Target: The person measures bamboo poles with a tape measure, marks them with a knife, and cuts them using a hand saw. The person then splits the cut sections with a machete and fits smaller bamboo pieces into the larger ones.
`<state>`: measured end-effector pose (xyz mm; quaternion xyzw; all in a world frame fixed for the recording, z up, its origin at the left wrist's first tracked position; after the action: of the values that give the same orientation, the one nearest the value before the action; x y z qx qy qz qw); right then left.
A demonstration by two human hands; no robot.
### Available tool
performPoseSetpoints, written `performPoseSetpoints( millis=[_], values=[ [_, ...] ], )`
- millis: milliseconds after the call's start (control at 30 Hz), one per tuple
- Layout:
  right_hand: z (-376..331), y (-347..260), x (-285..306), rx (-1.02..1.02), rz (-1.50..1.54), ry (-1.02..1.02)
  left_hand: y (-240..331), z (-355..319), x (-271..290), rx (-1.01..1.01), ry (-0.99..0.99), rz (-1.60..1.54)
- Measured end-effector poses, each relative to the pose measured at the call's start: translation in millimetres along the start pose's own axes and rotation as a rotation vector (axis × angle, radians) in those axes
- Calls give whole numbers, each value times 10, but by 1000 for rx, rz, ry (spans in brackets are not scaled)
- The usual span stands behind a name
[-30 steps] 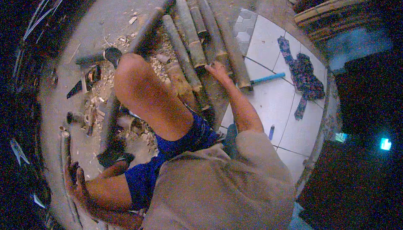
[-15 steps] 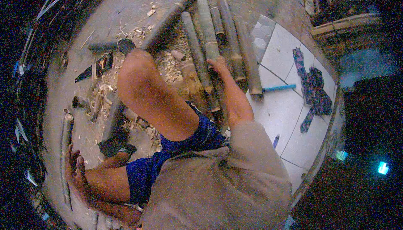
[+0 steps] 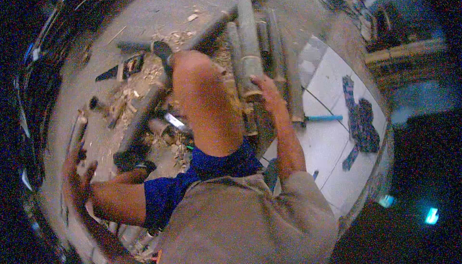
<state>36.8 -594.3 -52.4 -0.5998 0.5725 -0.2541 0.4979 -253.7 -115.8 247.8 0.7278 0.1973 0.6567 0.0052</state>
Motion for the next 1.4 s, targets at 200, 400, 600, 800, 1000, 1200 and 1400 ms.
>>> performPoseSetpoints(
  millis=[200, 400, 600, 800, 1000, 1200, 1400],
  values=[
    [-394, -1535, -653, 407, -873, -141, 5, 421, 510, -291, 214, 605],
    [-1062, -2839, -1331, 812, -1736, 106, 702, 1605, 403, -646, 786, 559],
    [-819, -2917, -2159, 1362, -1907, -143, 10, 2037, -445, -356, 698, 320],
    [99, -1627, -3092, 911, -1250, -519, -459, 1982, -1307, -34, 564, -540],
    [-15, 544, -3519, 455, -697, -577, -594, 2069, -1869, 44, 177, -1653],
    [-178, 943, -3471, 176, -776, -503, -620, 1954, -2005, 81, 163, -1951],
    [-106, 916, -3339, 254, -1057, -425, -718, 2069, -2363, 137, 345, -2034]
  ],
)
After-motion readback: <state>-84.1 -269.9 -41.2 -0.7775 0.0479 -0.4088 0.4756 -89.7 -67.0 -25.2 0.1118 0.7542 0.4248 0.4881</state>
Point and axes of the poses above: each hand's wrist, its own z-axis towards the middle knuckle, its own x-axis out of the back of the hand, y = z × x, the point moved 2 cm from there along z, towards the middle knuckle, and after that the axes turned 8 degrees about -y, right-handed, at the moved point
